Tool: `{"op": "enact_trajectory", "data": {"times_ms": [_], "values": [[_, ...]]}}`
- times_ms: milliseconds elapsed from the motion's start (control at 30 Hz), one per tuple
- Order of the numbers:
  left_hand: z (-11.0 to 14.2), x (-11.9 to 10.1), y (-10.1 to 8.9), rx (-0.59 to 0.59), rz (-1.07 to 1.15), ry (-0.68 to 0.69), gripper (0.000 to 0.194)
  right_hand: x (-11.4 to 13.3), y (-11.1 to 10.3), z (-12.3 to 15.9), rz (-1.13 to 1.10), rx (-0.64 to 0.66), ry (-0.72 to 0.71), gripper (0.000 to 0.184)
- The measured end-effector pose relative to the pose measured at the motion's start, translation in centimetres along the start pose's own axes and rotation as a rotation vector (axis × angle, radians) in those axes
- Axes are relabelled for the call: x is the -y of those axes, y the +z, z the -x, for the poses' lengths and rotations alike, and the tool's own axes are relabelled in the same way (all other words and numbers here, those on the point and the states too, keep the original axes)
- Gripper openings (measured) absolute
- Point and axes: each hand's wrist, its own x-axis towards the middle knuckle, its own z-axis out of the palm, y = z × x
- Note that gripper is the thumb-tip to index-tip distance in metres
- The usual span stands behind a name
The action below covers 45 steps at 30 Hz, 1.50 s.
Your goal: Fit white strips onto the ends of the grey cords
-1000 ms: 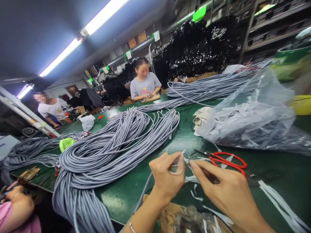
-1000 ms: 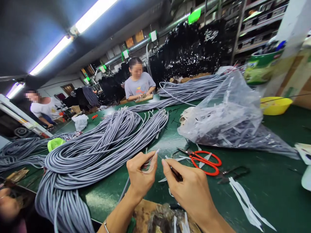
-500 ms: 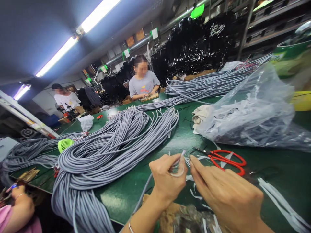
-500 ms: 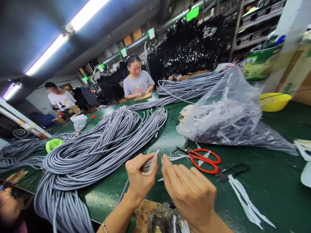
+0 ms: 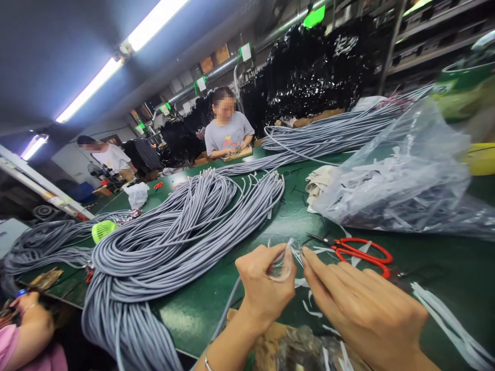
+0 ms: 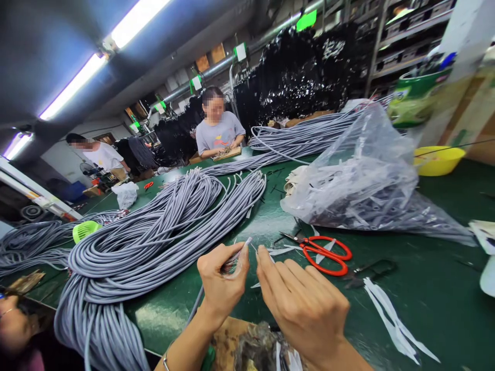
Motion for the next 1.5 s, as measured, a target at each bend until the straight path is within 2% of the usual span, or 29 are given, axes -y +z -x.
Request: {"op": "enact_trajectory", "data": {"times_ms": [167, 433, 500, 600, 667, 767, 867, 933, 1000, 1067, 1200, 1267, 1333, 1500], "values": [[0.0, -0.1, -0.1, 0.004, 0.023, 0.001, 0.024, -0.1, 0.0, -0.2, 0.000, -0.011, -0.017, 0.024], [0.3, -0.1, 0.2, 0.072, 0.109, -0.103, 0.024, 0.4, 0.3, -0.1, 0.099, -0.003, -0.052, 0.029], [0.6, -0.4, 0.4, 0.126, 0.154, -0.102, 0.023, -0.3, 0.6, -0.1, 0.181, 0.030, -0.015, 0.034], [0.8, -0.7, 0.4, 0.208, 0.237, -0.084, 0.023, -2.5, 1.1, -0.1, 0.304, 0.078, 0.142, 0.044], [0.5, -0.5, 0.3, 0.222, 0.273, -0.153, 0.024, -3.7, 1.3, -0.2, 0.178, 0.059, 0.280, 0.037], [-0.5, 0.3, -0.2, 0.236, 0.317, -0.287, 0.028, -3.9, 1.3, -0.5, -0.225, 0.060, 0.398, 0.030], [-1.2, 1.0, -0.6, 0.255, 0.353, -0.338, 0.031, -2.9, 1.2, -0.6, -0.459, 0.073, 0.278, 0.022], [-1.3, 1.2, -0.7, 0.293, 0.369, -0.343, 0.034, -2.4, 1.1, -0.5, -0.447, 0.045, 0.166, 0.016], [-1.3, 1.2, -0.8, 0.346, 0.366, -0.325, 0.036, -2.3, 1.2, -0.3, -0.392, 0.019, 0.097, 0.019], [-1.3, 1.1, -0.9, 0.401, 0.346, -0.288, 0.037, -2.5, 1.5, -0.1, -0.353, 0.042, 0.076, 0.025], [-1.5, 1.1, -1.2, 0.498, 0.316, -0.208, 0.030, -2.8, 1.8, 0.0, -0.370, 0.115, 0.122, 0.033], [-1.6, 1.2, -1.3, 0.475, 0.310, -0.220, 0.031, -2.9, 1.7, -0.1, -0.401, 0.100, 0.142, 0.031], [-1.7, 1.3, -1.4, 0.431, 0.307, -0.257, 0.033, -3.0, 1.4, -0.3, -0.404, 0.062, 0.103, 0.026], [-1.6, 1.5, -1.4, 0.420, 0.243, -0.292, 0.035, -2.8, 0.9, -0.6, -0.254, 0.001, -0.131, 0.028]]}}
